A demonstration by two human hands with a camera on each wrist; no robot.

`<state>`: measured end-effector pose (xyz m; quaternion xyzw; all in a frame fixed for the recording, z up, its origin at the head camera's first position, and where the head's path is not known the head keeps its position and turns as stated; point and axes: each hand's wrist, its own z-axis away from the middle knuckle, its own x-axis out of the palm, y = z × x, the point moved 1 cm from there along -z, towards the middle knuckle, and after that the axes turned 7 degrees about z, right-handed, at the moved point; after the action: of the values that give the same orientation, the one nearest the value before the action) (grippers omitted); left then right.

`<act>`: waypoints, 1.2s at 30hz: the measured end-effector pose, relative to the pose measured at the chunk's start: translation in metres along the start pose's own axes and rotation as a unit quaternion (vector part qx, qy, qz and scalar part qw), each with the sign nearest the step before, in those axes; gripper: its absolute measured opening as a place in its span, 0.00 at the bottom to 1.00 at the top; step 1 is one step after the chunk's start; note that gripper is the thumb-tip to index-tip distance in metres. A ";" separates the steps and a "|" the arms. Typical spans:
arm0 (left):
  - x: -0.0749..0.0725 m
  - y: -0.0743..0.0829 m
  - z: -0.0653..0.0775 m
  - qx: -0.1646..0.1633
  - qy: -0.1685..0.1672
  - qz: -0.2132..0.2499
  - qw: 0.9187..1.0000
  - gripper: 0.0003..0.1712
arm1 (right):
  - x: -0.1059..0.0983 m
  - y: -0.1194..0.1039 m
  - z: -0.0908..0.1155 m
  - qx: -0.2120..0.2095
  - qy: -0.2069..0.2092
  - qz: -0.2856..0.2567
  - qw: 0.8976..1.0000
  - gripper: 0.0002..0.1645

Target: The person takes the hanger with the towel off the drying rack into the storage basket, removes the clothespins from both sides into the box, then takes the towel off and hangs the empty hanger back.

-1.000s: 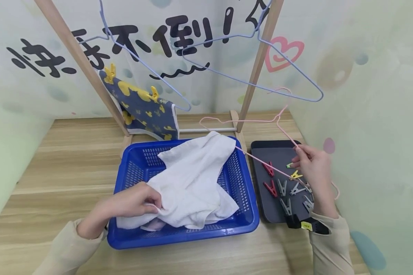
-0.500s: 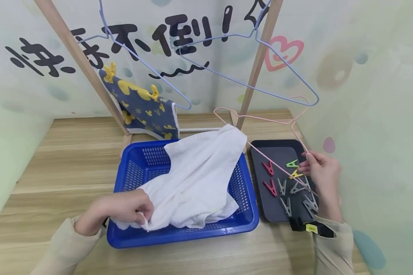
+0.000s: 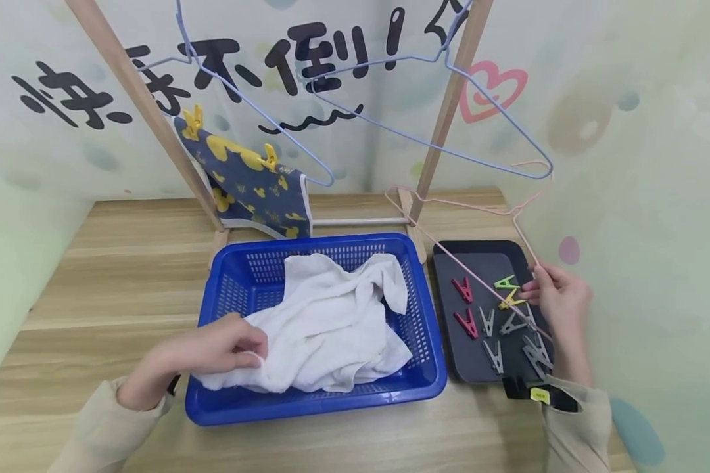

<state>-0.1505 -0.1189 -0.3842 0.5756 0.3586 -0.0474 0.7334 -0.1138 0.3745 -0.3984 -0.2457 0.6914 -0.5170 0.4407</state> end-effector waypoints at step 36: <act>0.009 0.000 -0.011 -0.001 0.101 -0.105 0.989 0.13 | 0.045 -0.128 0.047 -0.261 0.078 0.188 0.944 0.10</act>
<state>-0.1490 -0.1065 -0.3900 0.5359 0.4892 -0.0660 0.6850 -0.1103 0.2707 -0.2988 -0.1766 0.8681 -0.2439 0.3946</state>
